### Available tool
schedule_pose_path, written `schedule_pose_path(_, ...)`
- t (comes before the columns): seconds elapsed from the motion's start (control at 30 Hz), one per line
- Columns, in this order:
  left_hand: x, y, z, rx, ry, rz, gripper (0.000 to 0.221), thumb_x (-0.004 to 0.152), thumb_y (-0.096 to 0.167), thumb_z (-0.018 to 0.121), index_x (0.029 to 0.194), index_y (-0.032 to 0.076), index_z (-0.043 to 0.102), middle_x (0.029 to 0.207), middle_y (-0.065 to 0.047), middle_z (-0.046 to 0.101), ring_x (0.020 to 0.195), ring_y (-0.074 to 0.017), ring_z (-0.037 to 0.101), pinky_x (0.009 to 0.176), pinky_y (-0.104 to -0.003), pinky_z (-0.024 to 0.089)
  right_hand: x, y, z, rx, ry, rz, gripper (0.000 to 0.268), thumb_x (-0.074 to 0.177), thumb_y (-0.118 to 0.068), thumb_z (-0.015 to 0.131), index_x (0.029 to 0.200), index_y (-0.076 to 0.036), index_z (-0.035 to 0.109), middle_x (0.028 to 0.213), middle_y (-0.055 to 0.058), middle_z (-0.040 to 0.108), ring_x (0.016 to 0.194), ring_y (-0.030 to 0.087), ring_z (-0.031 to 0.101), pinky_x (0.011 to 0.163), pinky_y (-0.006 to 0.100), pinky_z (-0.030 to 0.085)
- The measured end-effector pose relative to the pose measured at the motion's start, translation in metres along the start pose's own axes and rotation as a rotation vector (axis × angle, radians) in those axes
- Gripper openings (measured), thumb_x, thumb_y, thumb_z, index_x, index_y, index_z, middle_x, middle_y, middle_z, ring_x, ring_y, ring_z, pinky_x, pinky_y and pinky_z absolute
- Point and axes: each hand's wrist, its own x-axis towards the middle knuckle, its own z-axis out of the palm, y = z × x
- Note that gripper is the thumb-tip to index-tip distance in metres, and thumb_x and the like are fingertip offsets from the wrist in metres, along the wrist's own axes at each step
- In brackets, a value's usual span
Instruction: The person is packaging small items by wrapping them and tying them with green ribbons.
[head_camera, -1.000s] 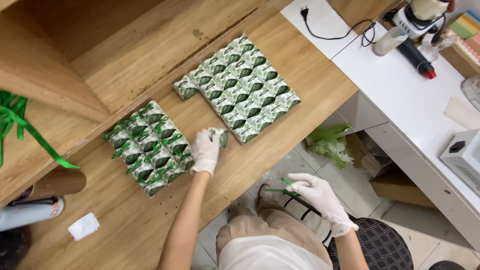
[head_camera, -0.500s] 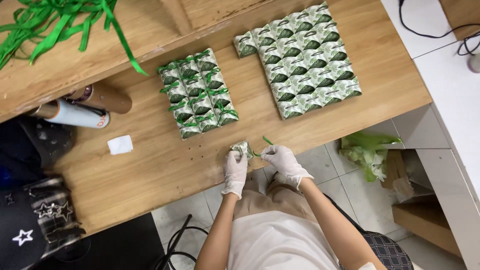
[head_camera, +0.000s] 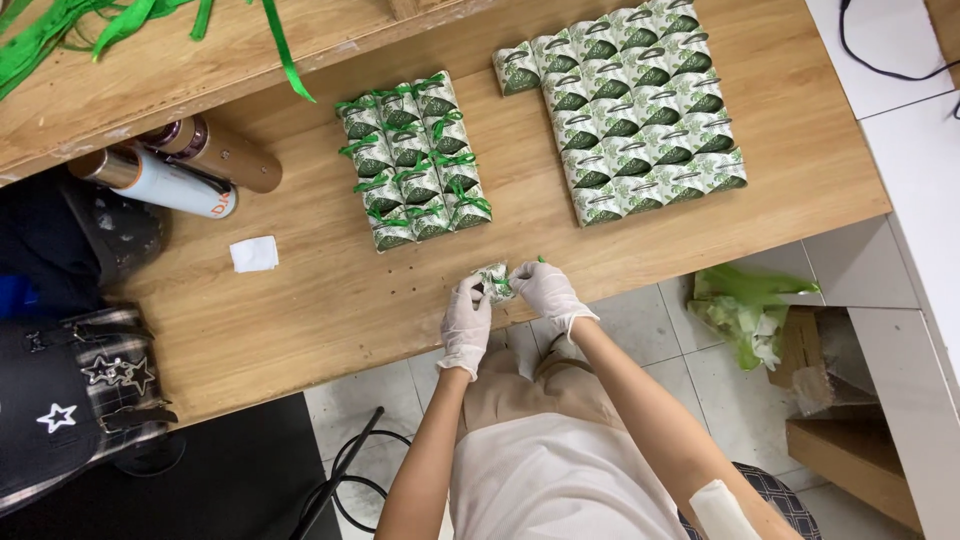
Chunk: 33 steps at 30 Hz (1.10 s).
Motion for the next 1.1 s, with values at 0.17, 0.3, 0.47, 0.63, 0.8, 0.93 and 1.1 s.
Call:
schedule_pose_path(0.17, 0.005, -0.004, 0.006, -0.024, -0.113, -0.096, 0.04, 0.088, 0.014, 0.073, 0.126, 0.021, 0.062, 0.093, -0.002, 0.067, 0.078, -0.0211, 0.068, 0.071, -0.038, 0.054, 0.003, 0.006, 0.001, -0.07, -0.019, 0.021, 0.022, 0.088, -0.029, 0.072, 0.099, -0.012, 0.079, 0.091, 0.015, 0.076, 0.087, 0.03, 0.073, 0.083, 0.038, 0.055)
schedule_pose_path(0.3, 0.007, -0.01, 0.011, -0.037, -0.093, -0.008, 0.046, 0.085, 0.009, 0.073, 0.127, 0.023, 0.064, 0.09, -0.002, 0.064, 0.077, -0.019, 0.067, 0.07, -0.037, 0.054, 0.001, 0.01, 0.002, -0.096, -0.026, -0.121, 0.021, 0.087, -0.024, 0.07, 0.102, -0.012, 0.078, 0.09, 0.017, 0.075, 0.083, 0.031, 0.073, 0.08, 0.039, 0.057)
schedule_pose_path(0.47, 0.008, -0.012, 0.013, -0.034, -0.149, -0.04, 0.046, 0.084, 0.008, 0.074, 0.126, 0.024, 0.063, 0.093, 0.0, 0.064, 0.075, -0.0174, 0.067, 0.071, -0.036, 0.055, -0.01, -0.014, -0.006, -0.163, -0.018, -0.125, 0.019, 0.088, -0.025, 0.07, 0.101, -0.017, 0.081, 0.092, 0.017, 0.075, 0.087, 0.034, 0.071, 0.081, 0.042, 0.055)
schedule_pose_path(0.63, 0.008, -0.02, 0.023, -0.014, -0.143, -0.067, 0.04, 0.083, 0.01, 0.076, 0.119, 0.022, 0.065, 0.09, 0.0, 0.063, 0.076, -0.0174, 0.066, 0.071, -0.036, 0.054, 0.002, -0.008, 0.007, -0.269, 0.026, -0.192, 0.02, 0.091, -0.028, 0.07, 0.102, -0.014, 0.079, 0.091, 0.019, 0.074, 0.088, 0.036, 0.071, 0.084, 0.044, 0.056)
schedule_pose_path(0.8, 0.013, -0.024, 0.026, -0.027, -0.145, -0.048, 0.035, 0.083, 0.01, 0.077, 0.114, 0.02, 0.066, 0.09, -0.001, 0.062, 0.077, -0.0189, 0.065, 0.071, -0.036, 0.053, 0.01, -0.005, 0.015, -0.054, 0.038, -0.064, 0.031, 0.088, -0.037, 0.074, 0.101, -0.009, 0.078, 0.085, 0.021, 0.072, 0.083, 0.037, 0.07, 0.08, 0.043, 0.055)
schedule_pose_path(0.93, 0.011, -0.014, 0.019, -0.012, -0.158, -0.072, 0.033, 0.082, 0.011, 0.079, 0.111, 0.02, 0.067, 0.089, -0.002, 0.063, 0.076, -0.0195, 0.065, 0.071, -0.036, 0.053, 0.015, -0.001, 0.023, -0.016, -0.012, 0.029, 0.031, 0.086, -0.037, 0.074, 0.096, -0.008, 0.078, 0.081, 0.019, 0.074, 0.079, 0.035, 0.073, 0.079, 0.041, 0.056)
schedule_pose_path(1.1, 0.011, -0.019, 0.023, -0.072, -0.127, -0.059, 0.033, 0.081, 0.01, 0.079, 0.11, 0.018, 0.067, 0.089, -0.002, 0.064, 0.078, -0.0197, 0.065, 0.072, -0.036, 0.052, 0.014, -0.002, 0.025, -0.159, 0.095, 0.001, 0.03, 0.08, -0.038, 0.081, 0.09, -0.01, 0.079, 0.083, 0.019, 0.074, 0.082, 0.035, 0.071, 0.078, 0.042, 0.055)
